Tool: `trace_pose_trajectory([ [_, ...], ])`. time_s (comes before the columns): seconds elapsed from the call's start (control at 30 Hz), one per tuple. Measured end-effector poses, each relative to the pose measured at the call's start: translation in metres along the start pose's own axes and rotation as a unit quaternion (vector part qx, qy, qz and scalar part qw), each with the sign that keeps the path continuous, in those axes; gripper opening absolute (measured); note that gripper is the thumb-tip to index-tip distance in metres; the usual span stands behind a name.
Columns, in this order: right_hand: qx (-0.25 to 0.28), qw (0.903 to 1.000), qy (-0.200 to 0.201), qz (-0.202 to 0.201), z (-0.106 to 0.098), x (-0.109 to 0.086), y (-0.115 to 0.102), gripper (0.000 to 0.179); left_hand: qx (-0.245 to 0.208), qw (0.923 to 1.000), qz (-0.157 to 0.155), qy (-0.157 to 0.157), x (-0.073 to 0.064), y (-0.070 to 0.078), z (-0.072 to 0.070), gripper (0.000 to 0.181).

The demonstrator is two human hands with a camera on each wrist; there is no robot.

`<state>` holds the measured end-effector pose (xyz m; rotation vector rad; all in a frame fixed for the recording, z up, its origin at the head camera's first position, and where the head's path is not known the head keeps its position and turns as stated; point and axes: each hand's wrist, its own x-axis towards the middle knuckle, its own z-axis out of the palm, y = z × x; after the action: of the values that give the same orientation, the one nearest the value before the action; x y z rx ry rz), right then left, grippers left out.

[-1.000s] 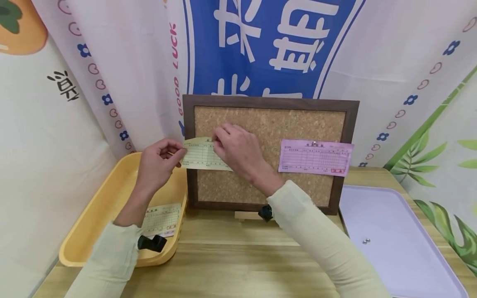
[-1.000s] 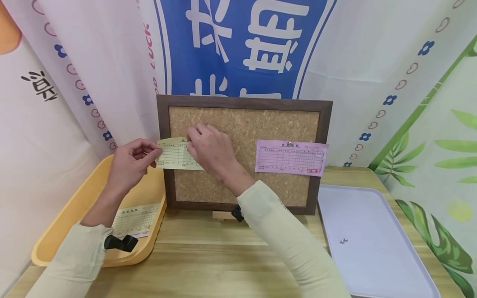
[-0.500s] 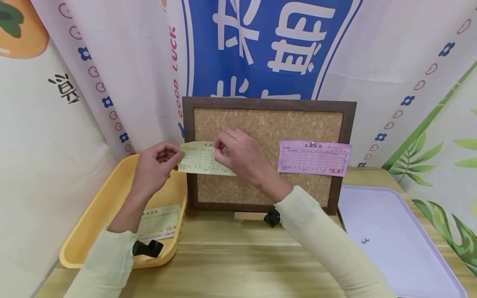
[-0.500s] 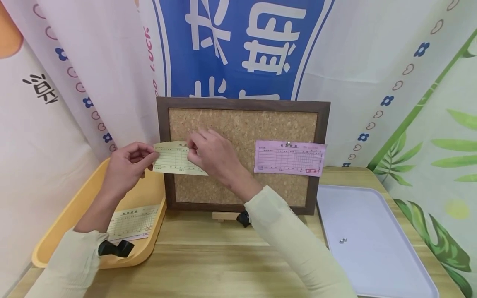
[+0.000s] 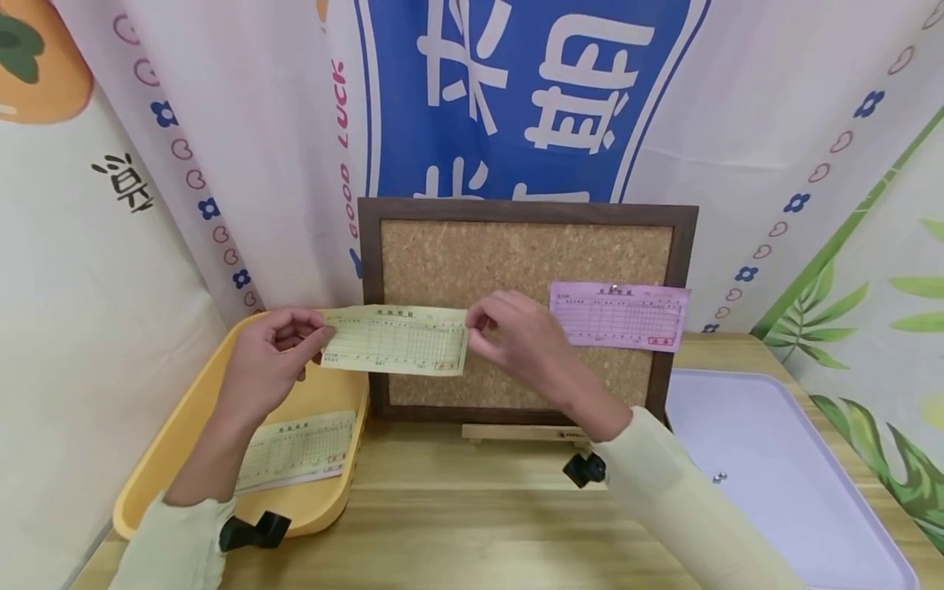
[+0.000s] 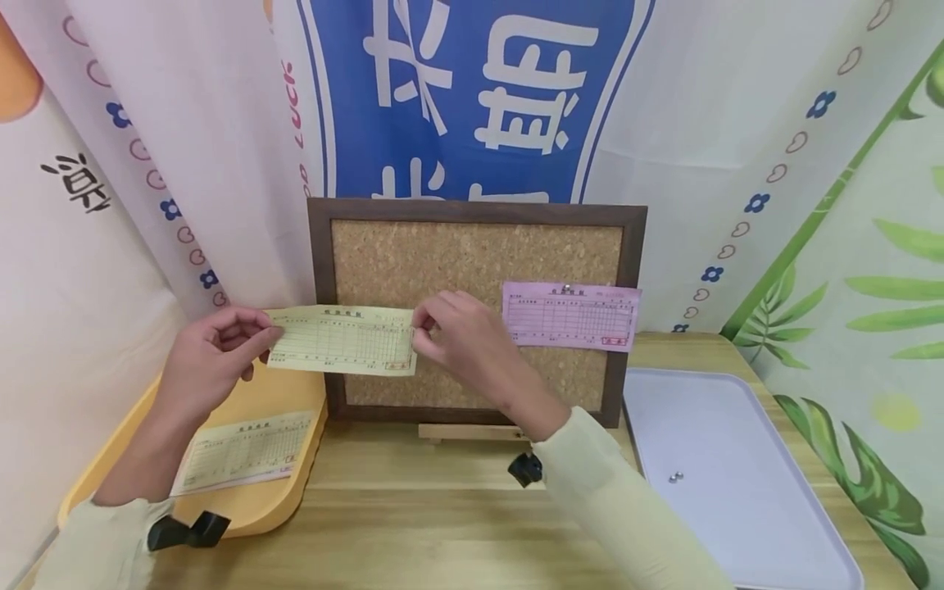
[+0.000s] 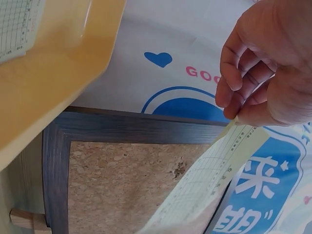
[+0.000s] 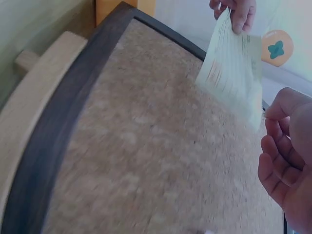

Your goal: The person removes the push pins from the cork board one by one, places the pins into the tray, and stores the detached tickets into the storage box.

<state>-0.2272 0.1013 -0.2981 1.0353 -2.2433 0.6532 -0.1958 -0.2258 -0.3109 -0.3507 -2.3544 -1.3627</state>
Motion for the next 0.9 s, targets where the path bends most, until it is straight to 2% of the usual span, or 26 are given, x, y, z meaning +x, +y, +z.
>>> trace_pose_trajectory([
  [0.27,-0.015,0.9998,0.010,-0.002,-0.015,-0.034,0.011,0.006,-0.019,0.9997,-0.014,-0.001,-0.017,-0.006,-0.012,0.017],
  [0.47,-0.022,0.9988,0.042,-0.010,-0.035,-0.069,0.025,0.011,-0.016,0.9994,-0.032,-0.004,-0.028,-0.016,-0.020,0.018],
  [0.67,-0.053,0.9966,0.046,0.043,-0.056,-0.110,0.035,0.017,-0.025,0.9989,-0.041,0.003,-0.038,-0.031,-0.033,0.016],
  [0.9,-0.087,0.9903,0.037,0.103,-0.077,-0.149,0.041,0.021,-0.033,0.9979,-0.055,-0.005,-0.046,-0.044,-0.045,0.014],
])
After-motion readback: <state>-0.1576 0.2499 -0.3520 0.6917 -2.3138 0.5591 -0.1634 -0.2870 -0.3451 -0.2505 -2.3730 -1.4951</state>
